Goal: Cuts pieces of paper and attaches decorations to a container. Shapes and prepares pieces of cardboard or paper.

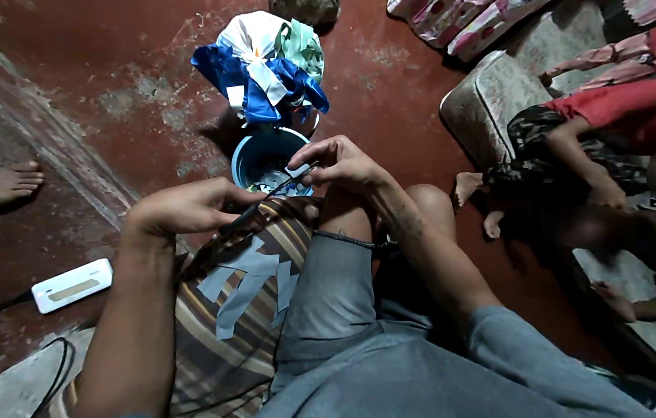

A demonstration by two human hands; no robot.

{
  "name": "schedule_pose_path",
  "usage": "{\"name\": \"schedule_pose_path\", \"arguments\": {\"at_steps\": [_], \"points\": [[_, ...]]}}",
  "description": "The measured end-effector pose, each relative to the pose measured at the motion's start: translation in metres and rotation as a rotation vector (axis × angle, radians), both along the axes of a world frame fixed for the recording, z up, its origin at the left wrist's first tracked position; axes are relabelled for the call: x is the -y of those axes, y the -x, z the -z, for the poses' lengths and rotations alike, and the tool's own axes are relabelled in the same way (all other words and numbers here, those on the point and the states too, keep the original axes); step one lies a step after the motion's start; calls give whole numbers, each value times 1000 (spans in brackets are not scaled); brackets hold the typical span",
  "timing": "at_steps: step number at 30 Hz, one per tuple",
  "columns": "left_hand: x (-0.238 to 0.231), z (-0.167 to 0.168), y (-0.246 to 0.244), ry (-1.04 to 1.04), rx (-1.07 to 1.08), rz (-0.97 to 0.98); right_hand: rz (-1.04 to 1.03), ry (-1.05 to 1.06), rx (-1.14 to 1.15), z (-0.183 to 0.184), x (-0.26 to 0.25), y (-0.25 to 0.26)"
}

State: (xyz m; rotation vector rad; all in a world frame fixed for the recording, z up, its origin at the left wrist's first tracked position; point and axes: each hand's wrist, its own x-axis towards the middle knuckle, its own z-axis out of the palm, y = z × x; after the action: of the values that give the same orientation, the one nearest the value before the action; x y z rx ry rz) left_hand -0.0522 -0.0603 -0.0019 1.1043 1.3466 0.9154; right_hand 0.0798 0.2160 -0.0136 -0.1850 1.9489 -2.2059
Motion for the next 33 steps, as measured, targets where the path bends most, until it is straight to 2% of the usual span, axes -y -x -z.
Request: {"name": "schedule_pose_path", "arguments": {"at_steps": [10, 15, 19, 21, 24, 27, 30, 33], "points": [[1, -4, 0, 76, -11, -35, -45, -20, 3, 0, -1, 2], [4, -1, 3, 34, -33, -32, -102, -18, 24, 0, 0, 8], [2, -2, 0, 43, 36, -27, -150, -66, 30, -1, 1, 10], [6, 1, 3, -35, 74, -21, -152, -62, 44, 0, -2, 11], [17, 2, 13, -257, 115, -98, -164, -126, 147, 7, -24, 26], [24, 0, 21, -335, 94, -332, -137, -248, 262, 47, -52, 53], [21, -1, 20, -186, 85, -566, -123, -456, 361, 119, -62, 71], [18, -4, 18, -76, 39, -628, -242, -708, 478, 166, -61, 73]]}}
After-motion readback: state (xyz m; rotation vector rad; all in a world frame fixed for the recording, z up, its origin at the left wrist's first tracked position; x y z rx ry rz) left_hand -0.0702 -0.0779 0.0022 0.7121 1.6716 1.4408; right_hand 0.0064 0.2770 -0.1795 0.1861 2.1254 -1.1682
